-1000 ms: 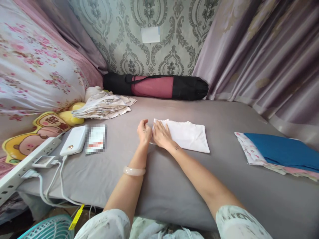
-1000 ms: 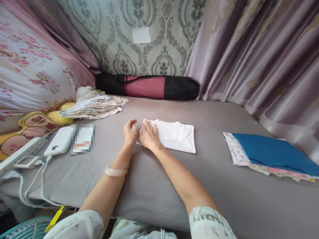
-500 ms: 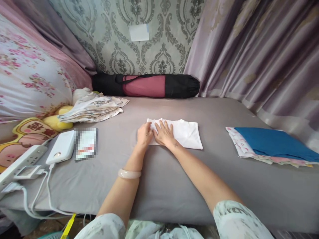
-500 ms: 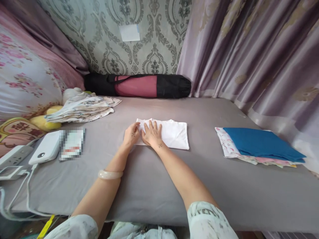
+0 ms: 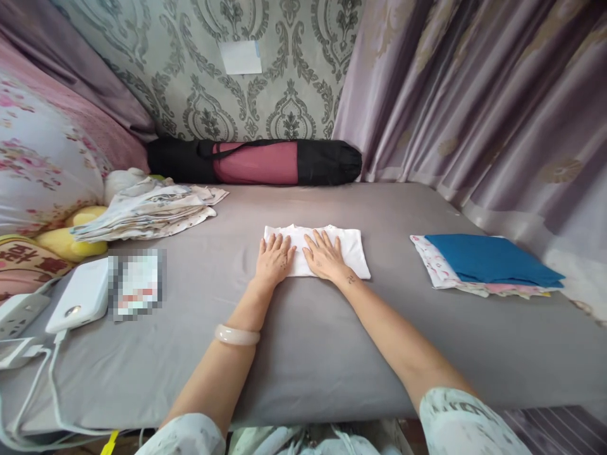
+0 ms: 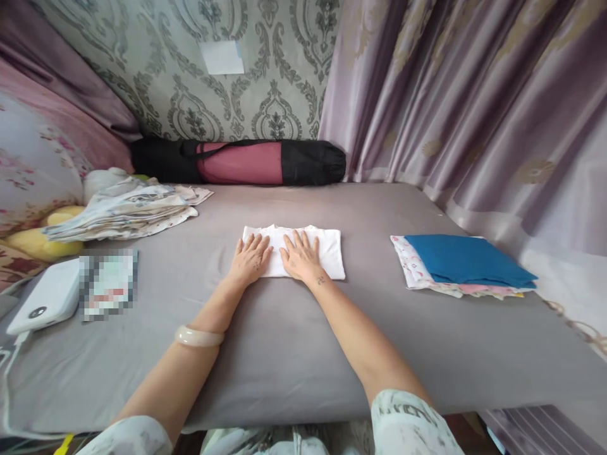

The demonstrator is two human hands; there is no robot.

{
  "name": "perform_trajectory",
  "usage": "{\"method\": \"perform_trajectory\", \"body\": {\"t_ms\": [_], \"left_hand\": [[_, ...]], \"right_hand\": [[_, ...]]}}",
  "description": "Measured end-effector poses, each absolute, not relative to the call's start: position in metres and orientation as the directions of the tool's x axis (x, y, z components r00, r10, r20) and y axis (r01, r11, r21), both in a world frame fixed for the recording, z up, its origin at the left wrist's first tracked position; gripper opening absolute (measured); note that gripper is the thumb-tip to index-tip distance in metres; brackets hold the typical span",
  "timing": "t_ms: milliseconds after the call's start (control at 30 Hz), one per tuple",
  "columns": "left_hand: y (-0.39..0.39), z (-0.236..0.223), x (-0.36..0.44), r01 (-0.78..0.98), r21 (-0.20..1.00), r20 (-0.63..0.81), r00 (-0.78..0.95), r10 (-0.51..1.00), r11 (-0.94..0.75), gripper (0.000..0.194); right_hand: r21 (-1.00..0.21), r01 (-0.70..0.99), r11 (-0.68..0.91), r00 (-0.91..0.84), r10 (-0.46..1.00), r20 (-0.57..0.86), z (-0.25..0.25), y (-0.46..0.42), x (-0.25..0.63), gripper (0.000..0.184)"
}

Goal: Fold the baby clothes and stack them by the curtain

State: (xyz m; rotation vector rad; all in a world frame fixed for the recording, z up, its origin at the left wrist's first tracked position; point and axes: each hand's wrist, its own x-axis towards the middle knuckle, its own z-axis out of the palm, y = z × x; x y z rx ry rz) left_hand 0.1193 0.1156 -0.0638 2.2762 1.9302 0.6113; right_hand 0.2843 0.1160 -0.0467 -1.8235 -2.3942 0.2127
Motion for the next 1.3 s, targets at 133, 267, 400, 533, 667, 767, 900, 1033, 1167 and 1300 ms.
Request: {"method": "perform_trajectory", "body": {"t_ms": [133, 267, 400, 533, 667, 767, 900, 1033, 1167, 1300], "left_hand": [[0.114, -0.062, 0.120, 0.937, 0.298, 0.182, 0.133, 0.974, -0.184, 0.047], [0.112, -0.060, 0.119, 0.948, 0.265, 0.161, 0.138, 0.977, -0.178, 0.048], [0.112, -0.059, 0.119, 0.945, 0.274, 0.216, 0.119, 0.969, -0.177, 0.048], [0.111, -0.058, 0.120, 0.933, 0.284, 0.329, 0.121, 0.936, -0.221, 0.048], [0.109, -0.061, 0.122, 0.936, 0.266, 0.269, 0.155, 0.951, -0.229, 0.047], [0.109, -0.063, 0.122, 0.941, 0.266, 0.195, 0.162, 0.967, -0.211, 0.046], [0.109, -0.062, 0.122, 0.947, 0.240, 0.178, 0.173, 0.969, -0.213, 0.047], [0.107, -0.061, 0.121, 0.952, 0.207, 0.181, 0.188, 0.965, -0.224, 0.048], [0.106, -0.061, 0.120, 0.955, 0.214, 0.234, 0.157, 0.960, -0.208, 0.047], [0.107, -0.062, 0.120, 0.954, 0.231, 0.262, 0.130, 0.956, -0.193, 0.047]], "right_hand": [[-0.184, 0.946, 0.265, -0.261, 0.964, 0.046, -0.051, 0.117, 0.283, 0.056], [-0.194, 0.943, 0.270, -0.263, 0.963, 0.061, -0.051, 0.117, 0.281, 0.055], [-0.201, 0.939, 0.277, -0.265, 0.960, 0.085, -0.047, 0.114, 0.286, 0.055], [-0.173, 0.958, 0.228, -0.198, 0.964, 0.175, -0.042, 0.112, 0.298, 0.057], [-0.182, 0.964, 0.195, -0.176, 0.977, 0.117, -0.045, 0.113, 0.306, 0.057], [-0.190, 0.964, 0.185, -0.173, 0.982, 0.077, -0.049, 0.115, 0.306, 0.056], [-0.191, 0.964, 0.183, -0.169, 0.982, 0.090, -0.053, 0.116, 0.305, 0.056], [-0.201, 0.959, 0.198, -0.182, 0.979, 0.095, -0.052, 0.116, 0.306, 0.056], [-0.223, 0.964, 0.141, -0.106, 0.981, 0.162, -0.047, 0.119, 0.314, 0.058], [-0.227, 0.973, -0.030, 0.072, 0.981, 0.179, -0.049, 0.125, 0.327, 0.065]]}}
